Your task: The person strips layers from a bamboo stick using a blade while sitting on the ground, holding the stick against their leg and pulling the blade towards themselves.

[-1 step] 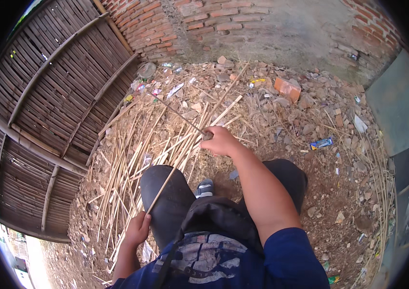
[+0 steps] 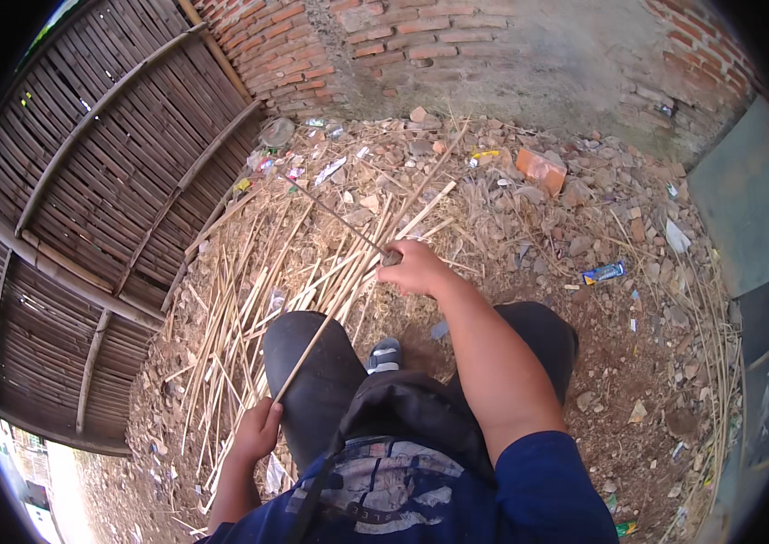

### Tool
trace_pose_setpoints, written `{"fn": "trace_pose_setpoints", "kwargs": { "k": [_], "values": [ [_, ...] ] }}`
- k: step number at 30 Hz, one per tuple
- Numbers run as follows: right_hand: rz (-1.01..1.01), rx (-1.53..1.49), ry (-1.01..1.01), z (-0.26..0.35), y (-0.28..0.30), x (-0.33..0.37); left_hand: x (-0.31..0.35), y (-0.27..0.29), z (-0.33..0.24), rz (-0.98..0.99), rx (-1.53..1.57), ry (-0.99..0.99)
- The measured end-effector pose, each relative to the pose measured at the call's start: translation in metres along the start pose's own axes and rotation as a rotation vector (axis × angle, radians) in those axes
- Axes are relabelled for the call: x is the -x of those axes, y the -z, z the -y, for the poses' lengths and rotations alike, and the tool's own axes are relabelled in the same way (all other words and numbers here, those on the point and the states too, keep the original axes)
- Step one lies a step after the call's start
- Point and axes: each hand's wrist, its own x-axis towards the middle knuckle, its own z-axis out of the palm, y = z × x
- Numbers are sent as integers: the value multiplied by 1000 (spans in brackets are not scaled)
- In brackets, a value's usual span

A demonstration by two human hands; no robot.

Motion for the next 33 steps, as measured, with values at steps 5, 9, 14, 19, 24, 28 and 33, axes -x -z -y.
{"fn": "trace_pose_setpoints", "kwargs": {
  "k": [5, 9, 14, 19, 24, 28, 33],
  "values": [
    [81, -261, 32, -3, -4, -1, 0, 9, -3, 60, 25, 13],
    [28, -446, 93, 4, -11, 2, 5, 9, 4, 48, -59, 60],
    [-146, -488, 59, 1, 8, 1, 30, 17, 31, 28, -130, 187],
    [-216, -527, 85, 5, 15, 2, 59, 19, 67, -2, -46, 191],
    [-239, -491, 92, 16, 27, 0, 69, 6, 80, -246, -62, 33],
    [-264, -438, 117, 35, 37, -10, 57, -6, 91, -284, -172, 52],
    [-320, -158, 101, 27, 61, -12, 38, -10, 71, -253, -123, 68]
  ]
}}
